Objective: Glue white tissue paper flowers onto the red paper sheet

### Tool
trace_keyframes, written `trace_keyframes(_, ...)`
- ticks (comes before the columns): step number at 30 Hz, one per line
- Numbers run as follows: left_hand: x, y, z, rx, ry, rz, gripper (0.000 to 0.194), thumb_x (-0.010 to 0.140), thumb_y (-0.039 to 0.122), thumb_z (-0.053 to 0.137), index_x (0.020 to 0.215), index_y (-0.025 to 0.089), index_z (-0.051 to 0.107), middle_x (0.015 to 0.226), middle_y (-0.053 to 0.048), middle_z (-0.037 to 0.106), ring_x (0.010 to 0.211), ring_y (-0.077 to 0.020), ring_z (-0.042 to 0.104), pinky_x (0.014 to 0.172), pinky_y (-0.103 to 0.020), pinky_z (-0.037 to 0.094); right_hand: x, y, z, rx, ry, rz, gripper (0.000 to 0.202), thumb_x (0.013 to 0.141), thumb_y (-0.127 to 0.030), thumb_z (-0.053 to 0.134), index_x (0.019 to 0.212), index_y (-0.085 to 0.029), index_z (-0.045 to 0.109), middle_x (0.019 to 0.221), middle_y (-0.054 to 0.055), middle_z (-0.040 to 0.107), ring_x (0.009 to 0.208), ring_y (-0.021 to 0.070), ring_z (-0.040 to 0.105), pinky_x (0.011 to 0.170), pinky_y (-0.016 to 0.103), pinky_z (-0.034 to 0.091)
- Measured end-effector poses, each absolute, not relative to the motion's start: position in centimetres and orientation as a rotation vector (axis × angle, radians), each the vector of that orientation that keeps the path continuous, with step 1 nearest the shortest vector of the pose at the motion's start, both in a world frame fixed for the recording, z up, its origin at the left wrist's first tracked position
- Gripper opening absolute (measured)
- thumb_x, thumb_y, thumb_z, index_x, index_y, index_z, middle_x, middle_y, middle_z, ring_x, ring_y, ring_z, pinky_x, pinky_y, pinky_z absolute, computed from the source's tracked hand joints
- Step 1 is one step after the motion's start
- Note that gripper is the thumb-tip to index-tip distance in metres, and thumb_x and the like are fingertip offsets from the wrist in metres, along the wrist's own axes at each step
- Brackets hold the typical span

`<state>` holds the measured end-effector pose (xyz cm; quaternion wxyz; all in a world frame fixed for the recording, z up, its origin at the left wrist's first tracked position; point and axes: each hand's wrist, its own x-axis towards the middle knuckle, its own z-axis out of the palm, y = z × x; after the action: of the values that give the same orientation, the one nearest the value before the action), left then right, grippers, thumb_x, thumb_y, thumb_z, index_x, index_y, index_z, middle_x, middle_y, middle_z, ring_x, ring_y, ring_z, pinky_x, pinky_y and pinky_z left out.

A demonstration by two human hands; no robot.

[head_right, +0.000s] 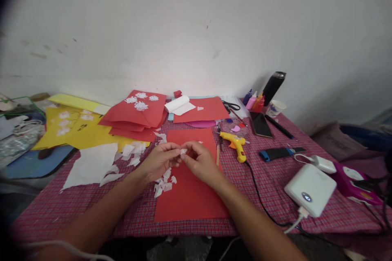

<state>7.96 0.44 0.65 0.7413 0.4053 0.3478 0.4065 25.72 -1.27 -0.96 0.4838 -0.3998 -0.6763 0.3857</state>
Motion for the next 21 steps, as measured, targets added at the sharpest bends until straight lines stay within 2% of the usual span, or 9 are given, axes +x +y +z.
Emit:
trace_keyframes(5, 7.91, 0.32, 0.83, 0.869, 0.781, 0.903, 0.031, 0.069, 0.032, 0.085, 0.083, 0.011, 0.067, 0.071, -0.003, 0.068, 0.061, -0.0100, 0.062, 0.057, -0.021, 0.049, 25.80, -1.64, -0.65, -0.994, -1.744, 0.824, 0.020, 0.089, -0.021, 0.064, 0.109, -0.024, 0.064, 0.089, 0.001, 0.065, 0.073, 0.0156, 0.058, 0.066, 0.028, 0.047)
trace_keyframes(15, 7.84, 0.42, 0.59, 0.852, 0.768, 0.917, 0.029, 0.066, 0.026, 0.086, 0.085, 0.010, 0.070, 0.075, -0.005, 0.070, 0.068, -0.0143, 0.067, 0.063, -0.025, 0.052, 25.76, -1.57, -0.48, -1.080, -1.713, 0.689, 0.002, 0.091, -0.025, 0.064, 0.092, -0.023, 0.065, 0.084, 0.002, 0.067, 0.074, 0.0169, 0.060, 0.070, 0.029, 0.047)
trace_keyframes(21, 8.01, 0.48, 0.22, 0.965, 0.764, 0.957, 0.029, 0.064, 0.020, 0.085, 0.087, 0.012, 0.071, 0.079, -0.003, 0.070, 0.067, -0.0125, 0.065, 0.066, -0.026, 0.051, 25.90, -1.41, -0.60, -1.103, -1.660, 0.753, 0.006, 0.092, -0.027, 0.063, 0.089, -0.022, 0.066, 0.085, 0.003, 0.068, 0.078, 0.0186, 0.061, 0.071, 0.030, 0.048)
